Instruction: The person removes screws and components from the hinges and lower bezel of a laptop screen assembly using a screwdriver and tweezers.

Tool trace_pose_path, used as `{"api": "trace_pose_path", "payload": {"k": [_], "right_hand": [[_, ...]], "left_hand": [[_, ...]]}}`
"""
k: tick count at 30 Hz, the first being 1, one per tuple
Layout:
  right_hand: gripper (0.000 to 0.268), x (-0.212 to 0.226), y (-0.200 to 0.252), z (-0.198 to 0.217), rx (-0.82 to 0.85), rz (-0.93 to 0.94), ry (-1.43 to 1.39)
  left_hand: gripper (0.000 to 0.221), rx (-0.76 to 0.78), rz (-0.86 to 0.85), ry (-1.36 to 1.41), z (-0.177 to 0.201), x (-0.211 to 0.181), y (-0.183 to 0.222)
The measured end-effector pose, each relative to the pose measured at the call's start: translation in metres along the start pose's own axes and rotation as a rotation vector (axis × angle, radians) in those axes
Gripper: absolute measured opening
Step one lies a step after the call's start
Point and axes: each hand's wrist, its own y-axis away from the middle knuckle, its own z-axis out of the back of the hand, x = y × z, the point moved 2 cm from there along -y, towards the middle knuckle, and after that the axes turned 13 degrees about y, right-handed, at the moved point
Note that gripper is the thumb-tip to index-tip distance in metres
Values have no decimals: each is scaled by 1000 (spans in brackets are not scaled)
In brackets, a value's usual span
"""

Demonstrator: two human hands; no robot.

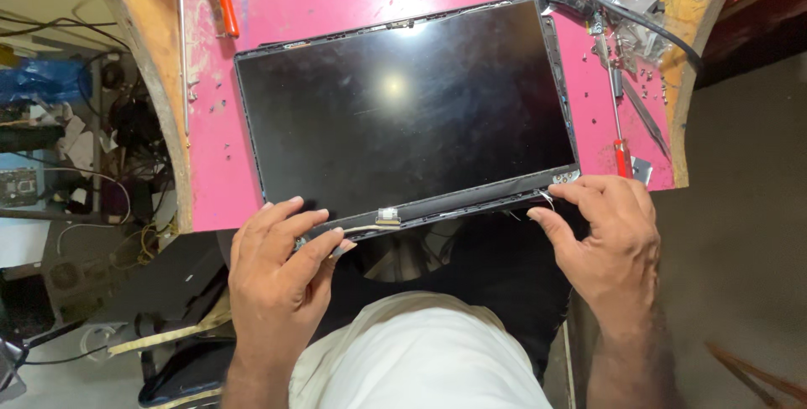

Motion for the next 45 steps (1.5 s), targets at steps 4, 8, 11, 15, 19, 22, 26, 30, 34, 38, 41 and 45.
{"api": "trace_pose_path", "payload": {"k": [4,8,11,15,19,22,26,30,34,38,41,45], "right_hand": [[20,-1,0,-5,-27,-3,17],[15,0,-1,-6,-52,8,13],[14,1,-4,-10,-67,23,22],[14,2,-5,-12,-55,15,15],[16,3,-6,-15,-55,-2,30],[16,3,-6,-19,-53,-6,41],[16,1,-5,-20,-47,-3,40],[18,2,-2,-22,-62,-27,33],[14,4,-1,-20,-7,-125,-48],[16,-6,2,-5,-11,-179,-63],[20,-29,-4,1,-20,-321,-183],[32,-40,-8,-2,73,-377,-358]], "left_hand": [[26,-3,15,20,2,2,4],[26,-11,28,6,2,4,7],[28,-5,39,-3,3,8,12],[43,-1,77,25,5,12,18],[57,-3,109,39,8,15,22],[61,0,125,39,11,18,24],[63,-8,120,21,12,20,25],[64,-17,150,38,11,21,27],[67,-18,167,24,12,21,29],[73,-51,154,-29,15,22,31],[81,-106,201,-74,17,25,36],[81,-166,320,-98,14,27,43]]}}
